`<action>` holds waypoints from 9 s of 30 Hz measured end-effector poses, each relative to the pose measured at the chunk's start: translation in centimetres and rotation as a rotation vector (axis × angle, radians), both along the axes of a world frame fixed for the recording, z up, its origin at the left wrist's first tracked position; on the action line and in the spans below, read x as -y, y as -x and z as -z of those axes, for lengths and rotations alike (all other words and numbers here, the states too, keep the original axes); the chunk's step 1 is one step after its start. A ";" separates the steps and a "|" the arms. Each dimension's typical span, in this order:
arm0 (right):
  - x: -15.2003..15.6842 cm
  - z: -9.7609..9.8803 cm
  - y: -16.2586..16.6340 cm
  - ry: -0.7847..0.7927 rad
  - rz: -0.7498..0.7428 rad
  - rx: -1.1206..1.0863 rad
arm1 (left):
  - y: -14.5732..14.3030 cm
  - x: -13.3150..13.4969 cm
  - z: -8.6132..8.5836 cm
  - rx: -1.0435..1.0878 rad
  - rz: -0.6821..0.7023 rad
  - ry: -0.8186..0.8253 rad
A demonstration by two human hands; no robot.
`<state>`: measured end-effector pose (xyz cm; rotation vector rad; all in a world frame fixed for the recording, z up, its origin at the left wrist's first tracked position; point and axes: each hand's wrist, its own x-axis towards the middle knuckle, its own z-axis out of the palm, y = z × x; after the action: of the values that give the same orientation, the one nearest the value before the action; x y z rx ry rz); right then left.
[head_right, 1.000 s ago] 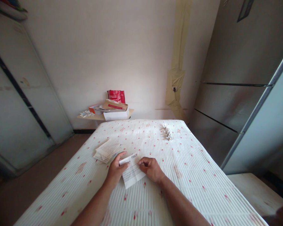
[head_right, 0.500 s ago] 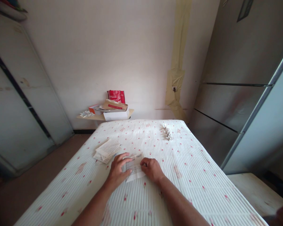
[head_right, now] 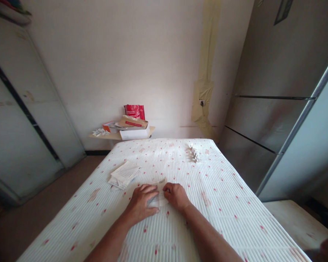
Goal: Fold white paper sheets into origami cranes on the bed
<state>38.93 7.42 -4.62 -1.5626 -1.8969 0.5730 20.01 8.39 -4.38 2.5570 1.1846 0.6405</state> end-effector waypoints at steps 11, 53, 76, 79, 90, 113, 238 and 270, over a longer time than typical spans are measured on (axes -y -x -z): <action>-0.1 0.4 -0.3 0.011 0.000 -0.055 | 0.1 0.1 0.4 0.003 -0.017 0.003; -0.7 1.8 -0.8 0.048 -0.062 -0.492 | -0.1 -0.3 1.3 0.049 -0.070 -0.096; -0.5 1.5 -1.0 0.010 -0.044 -0.338 | -0.2 -0.1 1.3 0.033 -0.074 -0.116; -0.7 1.9 -1.0 0.014 -0.052 -0.373 | -0.2 -0.2 1.3 0.045 -0.077 -0.125; -0.5 1.6 -1.0 -0.010 -0.037 -0.338 | 0.0 -0.4 1.7 0.066 -0.066 -0.122; 1.2 -0.1 0.9 -0.245 -0.110 -0.123 | -1.5 0.1 0.1 0.991 0.068 0.636; -1.8 -0.3 1.6 -0.159 0.031 0.535 | -1.6 -1.5 0.0 -0.351 -0.419 -0.214; -0.6 0.2 2.9 0.052 0.314 0.317 | -0.6 -0.2 -0.5 -0.250 -0.397 -0.003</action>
<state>36.01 8.01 -4.87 -2.0340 -1.8103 0.2487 20.65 8.61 -3.92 2.4737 1.8021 0.4027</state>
